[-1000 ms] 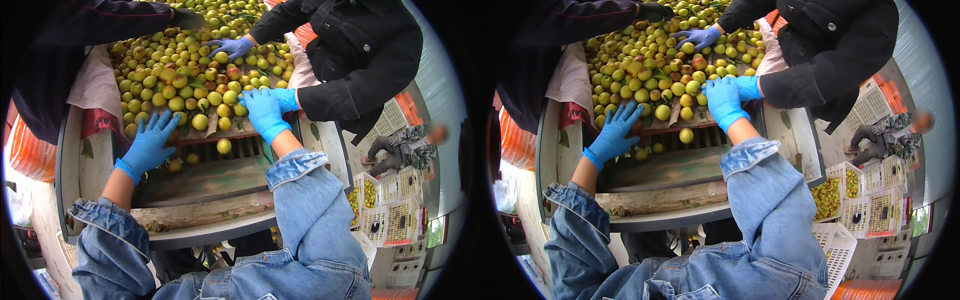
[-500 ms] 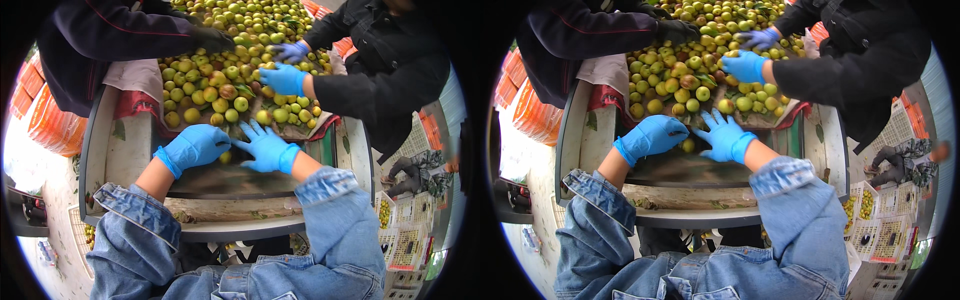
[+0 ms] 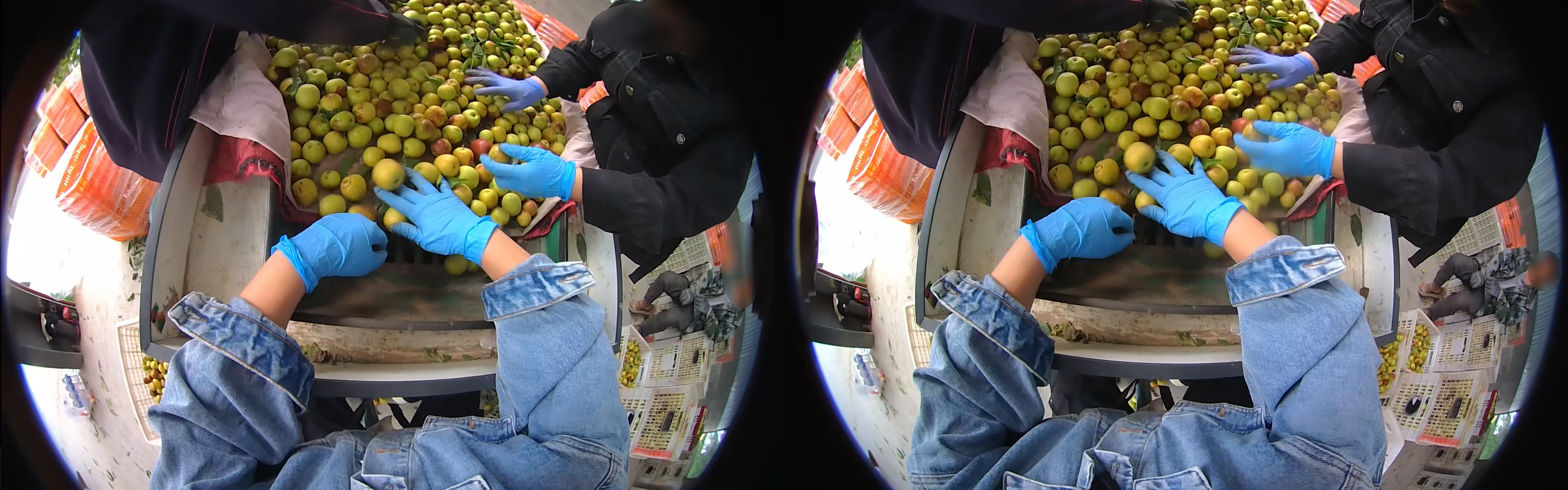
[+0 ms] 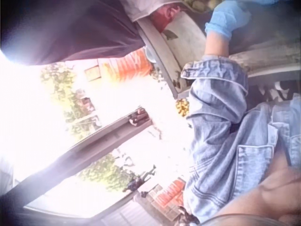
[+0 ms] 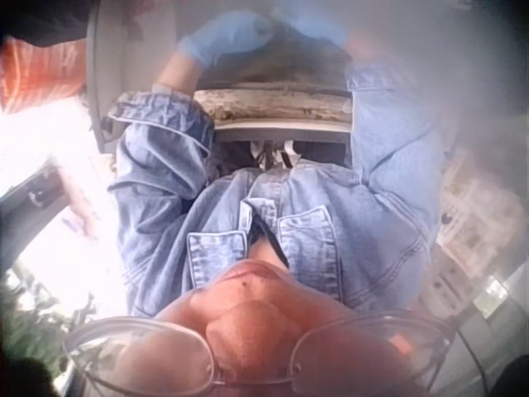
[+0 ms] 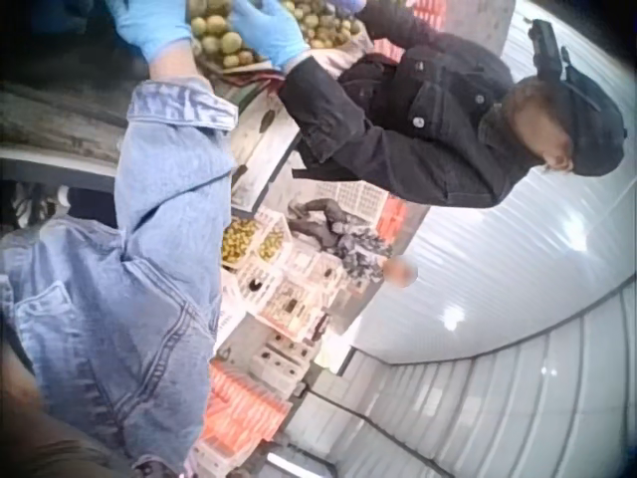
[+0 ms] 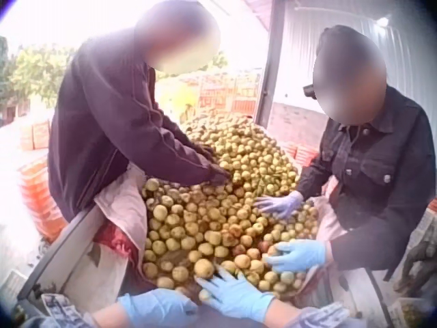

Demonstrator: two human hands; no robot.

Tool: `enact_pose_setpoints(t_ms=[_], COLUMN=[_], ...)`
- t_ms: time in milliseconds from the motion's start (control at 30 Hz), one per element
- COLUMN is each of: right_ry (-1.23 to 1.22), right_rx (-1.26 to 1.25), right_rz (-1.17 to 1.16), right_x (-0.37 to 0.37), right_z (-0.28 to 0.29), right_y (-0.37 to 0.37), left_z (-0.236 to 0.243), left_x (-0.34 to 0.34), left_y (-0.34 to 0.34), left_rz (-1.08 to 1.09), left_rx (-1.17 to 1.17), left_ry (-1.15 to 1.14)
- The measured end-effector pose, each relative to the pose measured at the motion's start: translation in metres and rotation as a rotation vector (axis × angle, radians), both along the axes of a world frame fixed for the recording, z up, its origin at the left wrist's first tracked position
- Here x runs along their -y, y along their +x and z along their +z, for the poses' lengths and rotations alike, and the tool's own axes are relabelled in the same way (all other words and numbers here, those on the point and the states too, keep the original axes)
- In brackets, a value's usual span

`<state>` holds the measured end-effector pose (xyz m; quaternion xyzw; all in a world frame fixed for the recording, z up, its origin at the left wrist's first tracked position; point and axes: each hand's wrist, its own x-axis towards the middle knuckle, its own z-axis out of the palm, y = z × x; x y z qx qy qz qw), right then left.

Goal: The person sorts olives on a conveyor belt, picking them up and placing them into crates. The person wears blue gloves and works alongside others in a processing area.

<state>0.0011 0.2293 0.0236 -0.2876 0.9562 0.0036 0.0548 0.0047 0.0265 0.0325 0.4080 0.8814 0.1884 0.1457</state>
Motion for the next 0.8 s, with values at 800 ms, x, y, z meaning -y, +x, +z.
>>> enact_pose_setpoints(t_ms=[800], right_ry=[-0.039], right_rx=[-0.282], right_rz=[-1.513], right_x=[-0.226], right_z=[0.096], right_y=[0.383], left_z=[-0.006], left_x=[-0.002], left_y=[-0.007], left_rz=[0.293], left_rx=[-0.281], left_ry=[-0.17])
